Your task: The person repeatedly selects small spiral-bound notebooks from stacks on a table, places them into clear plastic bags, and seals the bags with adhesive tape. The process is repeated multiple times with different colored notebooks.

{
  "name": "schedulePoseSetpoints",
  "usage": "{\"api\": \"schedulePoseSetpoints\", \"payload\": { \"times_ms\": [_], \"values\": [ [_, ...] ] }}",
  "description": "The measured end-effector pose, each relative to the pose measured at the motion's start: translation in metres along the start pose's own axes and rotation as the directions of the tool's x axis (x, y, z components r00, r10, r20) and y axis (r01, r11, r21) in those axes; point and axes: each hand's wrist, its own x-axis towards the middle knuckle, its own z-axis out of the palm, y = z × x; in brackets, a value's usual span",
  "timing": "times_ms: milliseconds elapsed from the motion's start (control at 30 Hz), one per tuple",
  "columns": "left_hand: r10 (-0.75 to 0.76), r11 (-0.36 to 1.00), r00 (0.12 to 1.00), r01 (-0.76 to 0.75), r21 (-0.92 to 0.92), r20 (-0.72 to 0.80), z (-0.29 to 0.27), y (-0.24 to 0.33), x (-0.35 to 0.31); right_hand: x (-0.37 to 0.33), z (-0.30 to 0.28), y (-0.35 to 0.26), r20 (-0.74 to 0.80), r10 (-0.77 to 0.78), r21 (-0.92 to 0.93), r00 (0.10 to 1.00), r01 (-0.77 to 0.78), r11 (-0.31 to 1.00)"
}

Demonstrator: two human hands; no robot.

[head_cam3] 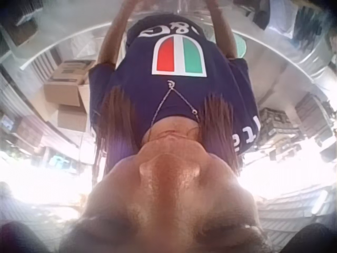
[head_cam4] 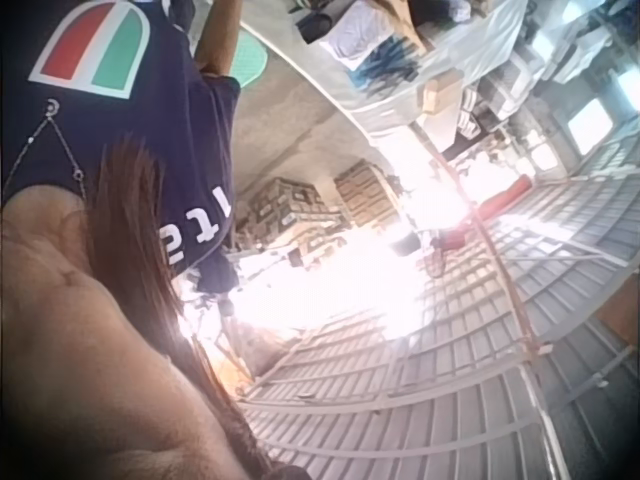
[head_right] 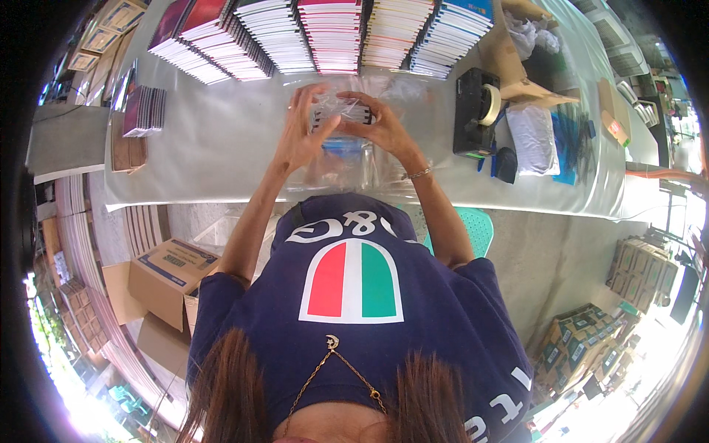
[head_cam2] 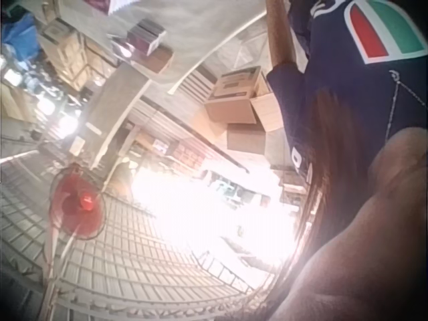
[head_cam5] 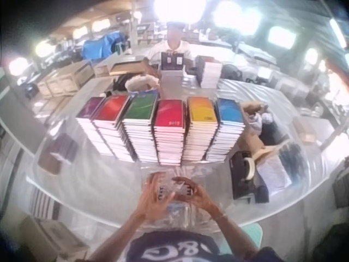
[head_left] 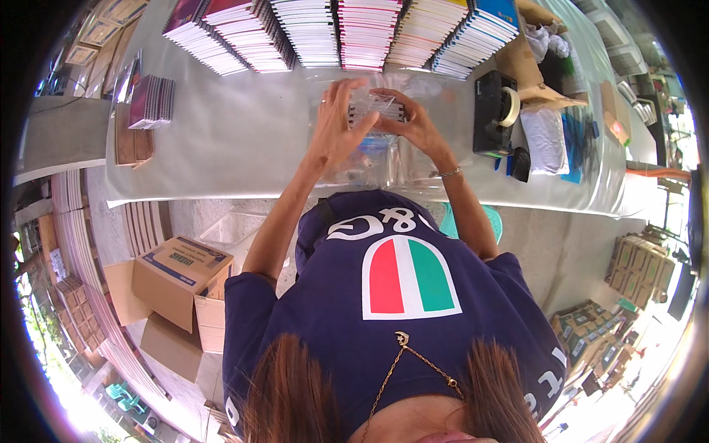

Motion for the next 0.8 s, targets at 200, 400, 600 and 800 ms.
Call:
{"api": "schedulePoseSetpoints", "payload": {
  "times_ms": [200,400,600,800],
  "values": [
    [-0.056,0.998,0.980,0.063,-0.028,0.189,0.002,0.010,0.025,-0.002,0.003,0.003,-0.056,-0.030,0.015,0.998,0.030,0.999],
    [0.101,0.989,0.989,-0.088,-0.122,0.110,-0.035,0.059,0.050,-0.004,0.004,0.001,-0.043,-0.005,0.106,0.999,0.009,0.994],
    [-0.065,0.990,0.946,0.023,0.136,0.318,-0.016,0.025,0.036,0.000,0.004,0.009,-0.028,-0.020,0.120,0.999,0.023,0.992],
    [0.316,0.910,0.948,-0.312,0.275,0.031,-0.017,0.052,0.045,-0.005,0.004,0.002,-0.048,0.010,0.115,0.999,-0.004,0.993]
  ]
}}
